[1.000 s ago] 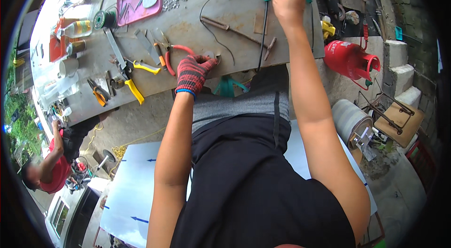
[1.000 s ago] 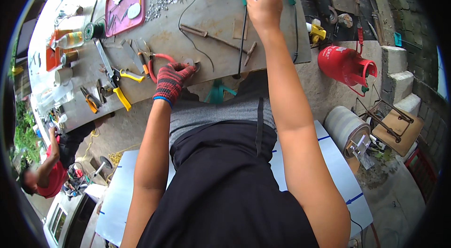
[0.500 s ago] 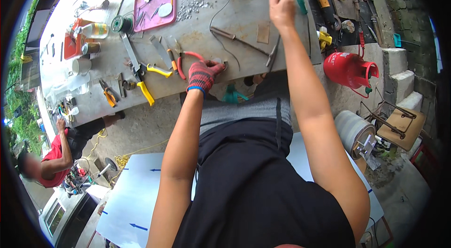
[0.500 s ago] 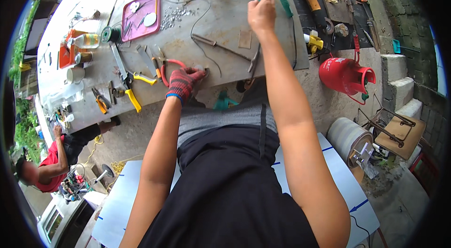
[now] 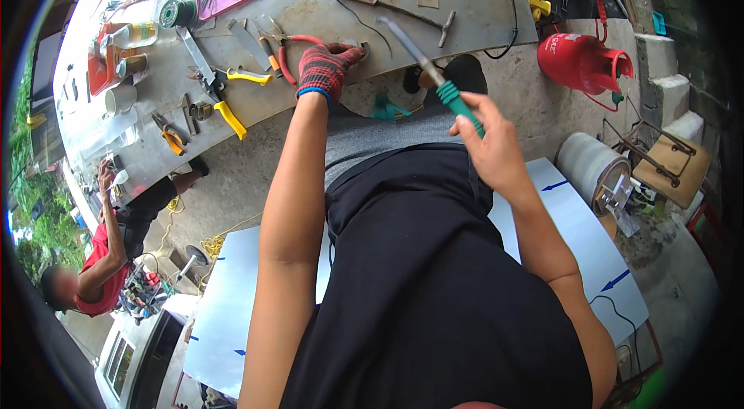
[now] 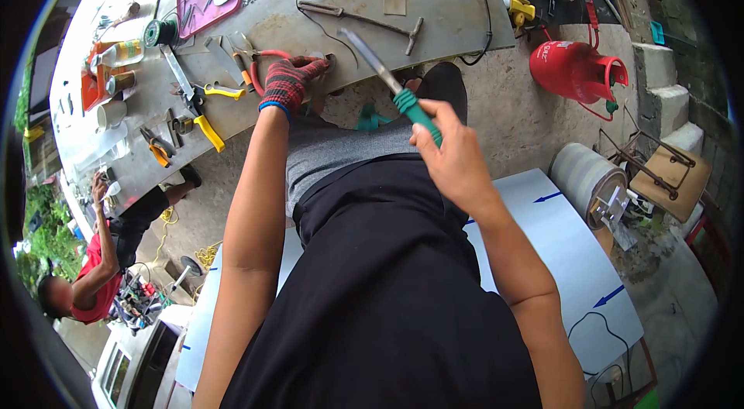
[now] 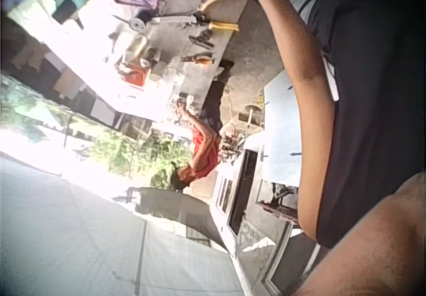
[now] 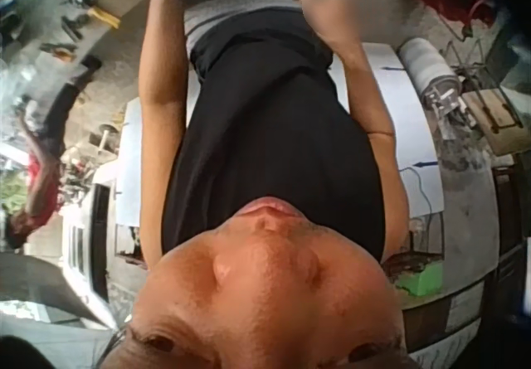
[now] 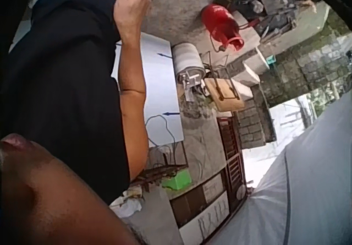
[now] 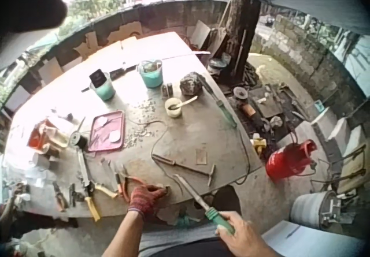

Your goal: The person prepares a small metal piece by cleaning it with a file and sandpaper. They then apply flux to the metal and use a soldering iron to melt solder onto the surface, creating a joint.

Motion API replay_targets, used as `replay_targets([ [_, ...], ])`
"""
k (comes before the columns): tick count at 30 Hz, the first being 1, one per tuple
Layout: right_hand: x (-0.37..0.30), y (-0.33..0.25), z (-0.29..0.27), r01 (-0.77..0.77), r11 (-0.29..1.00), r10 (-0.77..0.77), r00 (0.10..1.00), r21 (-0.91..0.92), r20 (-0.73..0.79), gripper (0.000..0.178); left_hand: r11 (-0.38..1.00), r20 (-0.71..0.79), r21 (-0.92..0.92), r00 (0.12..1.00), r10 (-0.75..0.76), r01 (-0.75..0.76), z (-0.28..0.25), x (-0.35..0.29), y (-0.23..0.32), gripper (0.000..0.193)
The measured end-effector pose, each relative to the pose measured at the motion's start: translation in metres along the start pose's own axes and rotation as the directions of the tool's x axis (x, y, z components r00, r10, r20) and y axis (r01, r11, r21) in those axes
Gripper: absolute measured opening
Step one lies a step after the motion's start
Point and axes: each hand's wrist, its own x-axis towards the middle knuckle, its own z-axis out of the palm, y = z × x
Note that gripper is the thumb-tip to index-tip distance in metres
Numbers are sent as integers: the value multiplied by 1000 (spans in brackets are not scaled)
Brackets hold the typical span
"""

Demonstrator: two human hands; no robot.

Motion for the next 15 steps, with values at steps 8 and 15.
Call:
replay_targets([
  [8,-20,10,24,-24,999,23,1000,-43,-8,31,998,-36,60,999,25,-23,1,-2,6,38],
  [15,-15,18,31,-12,999,12,1000,-33,-2,31,997,-27,15,997,78,-78,1,8,-8,37],
])
